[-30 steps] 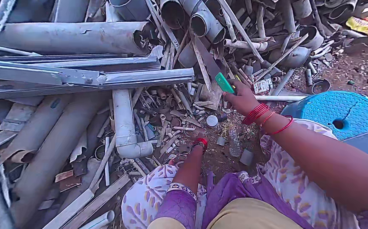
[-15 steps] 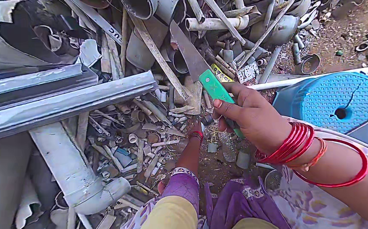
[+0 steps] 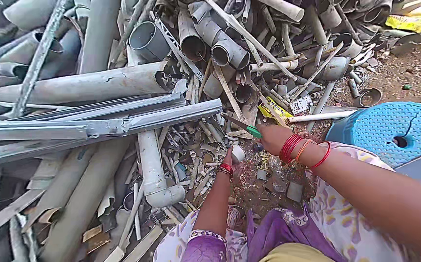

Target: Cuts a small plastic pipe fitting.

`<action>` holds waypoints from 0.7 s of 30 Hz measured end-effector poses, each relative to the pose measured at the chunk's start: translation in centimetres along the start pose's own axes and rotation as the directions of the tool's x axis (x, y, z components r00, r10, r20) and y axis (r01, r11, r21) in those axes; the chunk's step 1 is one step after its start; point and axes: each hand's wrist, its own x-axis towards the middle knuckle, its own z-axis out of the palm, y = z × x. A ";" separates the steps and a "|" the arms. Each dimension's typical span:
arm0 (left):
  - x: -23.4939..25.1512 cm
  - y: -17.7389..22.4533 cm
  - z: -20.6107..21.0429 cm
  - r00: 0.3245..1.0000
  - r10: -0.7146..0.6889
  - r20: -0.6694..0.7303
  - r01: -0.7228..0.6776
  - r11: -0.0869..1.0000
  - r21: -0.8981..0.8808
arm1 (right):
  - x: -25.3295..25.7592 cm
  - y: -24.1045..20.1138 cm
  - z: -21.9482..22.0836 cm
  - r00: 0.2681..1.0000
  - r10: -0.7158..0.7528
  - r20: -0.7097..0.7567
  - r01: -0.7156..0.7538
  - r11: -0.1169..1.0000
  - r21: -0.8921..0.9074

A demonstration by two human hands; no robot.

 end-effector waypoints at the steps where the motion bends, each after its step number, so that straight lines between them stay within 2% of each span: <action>1: -2.2 0.5 -0.3 1.000 0.022 -0.002 -0.022 1.000 -0.017 | -0.4 -0.4 0.5 0.996 -0.055 -0.073 0.056 0.998 0.012; 3: -5.7 0.8 -1.3 0.997 0.070 -0.027 -0.071 0.995 -0.074 | -1.5 -1.1 1.8 0.949 -0.194 -0.249 0.213 0.976 0.050; 6: -10.0 0.3 -2.7 0.992 0.129 -0.016 -0.130 0.986 -0.109 | -3.2 -1.5 4.1 0.780 -0.364 -0.510 0.439 0.898 0.032; 7: -11.0 -0.1 -3.2 0.988 0.153 -0.015 -0.154 0.982 -0.106 | -3.7 -1.5 4.8 0.731 -0.393 -0.558 0.479 0.878 0.009; 10: -13.3 -1.6 -4.4 0.966 0.251 -0.057 -0.255 0.964 -0.069 | -5.7 -1.7 5.8 0.656 -0.425 -0.624 0.543 0.840 -0.002; 11: -14.1 -2.1 -4.6 0.953 0.294 -0.079 -0.298 0.953 -0.052 | -6.4 -1.6 6.3 0.611 -0.442 -0.657 0.568 0.823 -0.025; 13: -15.6 -2.8 -4.9 0.915 0.388 -0.114 -0.391 0.920 -0.007 | -7.7 -1.3 7.2 0.473 -0.492 -0.731 0.622 0.774 -0.119; 14: -16.2 -3.0 -5.0 0.894 0.429 -0.126 -0.430 0.903 0.023 | -8.1 -1.0 7.8 0.376 -0.516 -0.770 0.642 0.744 -0.185; 15: -16.7 -3.2 -5.2 0.876 0.463 -0.135 -0.462 0.886 0.044 | -8.5 -0.8 8.4 0.325 -0.533 -0.781 0.648 0.727 -0.227; 16: -17.2 -3.2 -5.3 0.861 0.489 -0.138 -0.486 0.872 0.057 | -8.9 -0.6 8.9 0.339 -0.552 -0.762 0.635 0.732 -0.247; 17: -17.5 -3.2 -5.5 0.848 0.513 -0.135 -0.508 0.859 0.066 | -9.6 -0.5 9.2 0.458 -0.565 -0.686 0.589 0.771 -0.241; 18: -17.8 -3.2 -5.6 0.835 0.535 -0.130 -0.527 0.845 0.090 | -10.4 -0.7 9.1 0.674 -0.530 -0.514 0.492 0.842 -0.223; 19: -18.1 -3.2 -5.6 0.820 0.559 -0.127 -0.542 0.828 0.145 | -10.8 -1.2 8.8 0.865 -0.416 -0.279 0.357 0.903 -0.241; 20: -18.1 -3.3 -5.6 0.805 0.577 -0.136 -0.541 0.809 0.228 | -10.4 -1.7 8.9 0.952 -0.290 -0.102 0.250 0.924 -0.290; 21: -17.8 -3.5 -5.6 0.799 0.584 -0.144 -0.529 0.797 0.293 | -10.0 -1.9 9.1 0.979 -0.202 -0.019 0.185 0.929 -0.319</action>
